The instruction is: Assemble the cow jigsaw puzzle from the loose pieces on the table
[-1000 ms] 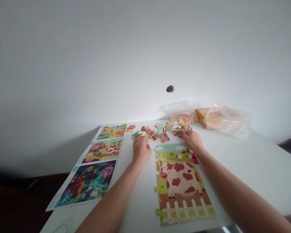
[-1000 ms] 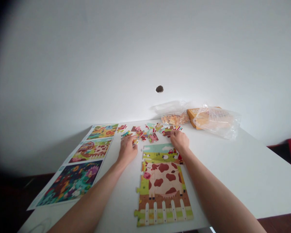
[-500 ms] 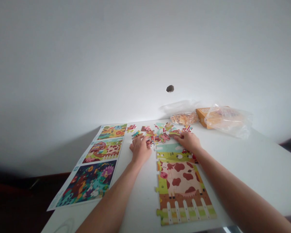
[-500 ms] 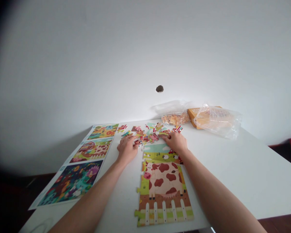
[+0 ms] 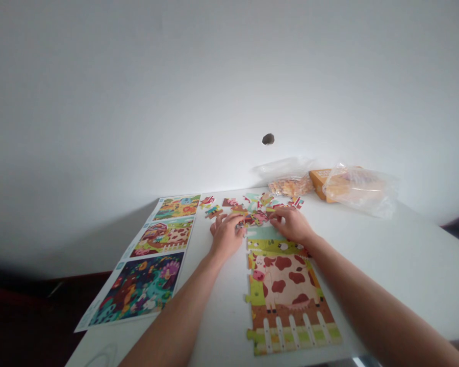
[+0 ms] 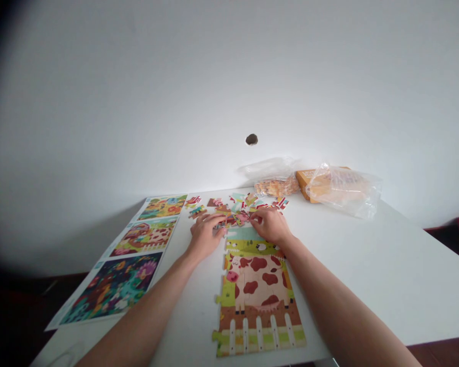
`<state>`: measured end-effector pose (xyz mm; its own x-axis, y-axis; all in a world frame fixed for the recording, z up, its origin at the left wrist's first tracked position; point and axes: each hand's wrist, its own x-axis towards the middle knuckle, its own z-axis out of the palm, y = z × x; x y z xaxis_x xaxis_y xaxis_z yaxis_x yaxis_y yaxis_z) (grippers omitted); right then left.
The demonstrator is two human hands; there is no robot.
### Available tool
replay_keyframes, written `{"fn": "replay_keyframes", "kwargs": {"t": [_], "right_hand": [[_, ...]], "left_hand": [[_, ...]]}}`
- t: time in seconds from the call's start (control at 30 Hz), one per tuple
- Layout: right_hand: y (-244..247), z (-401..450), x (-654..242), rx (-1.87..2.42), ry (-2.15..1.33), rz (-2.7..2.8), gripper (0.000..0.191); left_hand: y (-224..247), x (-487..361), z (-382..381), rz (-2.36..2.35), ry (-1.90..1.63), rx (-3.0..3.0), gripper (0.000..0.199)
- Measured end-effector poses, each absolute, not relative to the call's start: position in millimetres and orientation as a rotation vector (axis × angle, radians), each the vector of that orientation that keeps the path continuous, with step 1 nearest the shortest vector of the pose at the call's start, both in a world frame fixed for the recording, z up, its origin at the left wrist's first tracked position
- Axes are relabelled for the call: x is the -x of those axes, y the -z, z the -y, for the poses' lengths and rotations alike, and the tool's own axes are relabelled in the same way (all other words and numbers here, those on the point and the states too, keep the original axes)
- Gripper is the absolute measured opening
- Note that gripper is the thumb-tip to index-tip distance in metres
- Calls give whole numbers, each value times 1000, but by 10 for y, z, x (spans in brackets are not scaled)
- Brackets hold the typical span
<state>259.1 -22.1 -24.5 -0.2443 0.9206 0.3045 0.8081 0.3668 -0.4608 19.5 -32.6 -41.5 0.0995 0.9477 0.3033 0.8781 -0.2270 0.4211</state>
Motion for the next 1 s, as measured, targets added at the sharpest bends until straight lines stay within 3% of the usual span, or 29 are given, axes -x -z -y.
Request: {"fn": "replay_keyframes", "kwargs": {"t": [0.13, 0.63, 1.0], "right_hand": [[331, 229, -2548, 1172, -271, 2257, 21], [298, 276, -2505, 1037, -380, 2350, 29], [338, 234, -2517, 1673, -63, 2123, 36]], "left_hand": [[406, -210, 355, -1853, -689, -2273, 30], [406, -230, 380, -1987, -478, -2337, 41], [427, -209, 364, -2163, -524, -2209, 45]]}}
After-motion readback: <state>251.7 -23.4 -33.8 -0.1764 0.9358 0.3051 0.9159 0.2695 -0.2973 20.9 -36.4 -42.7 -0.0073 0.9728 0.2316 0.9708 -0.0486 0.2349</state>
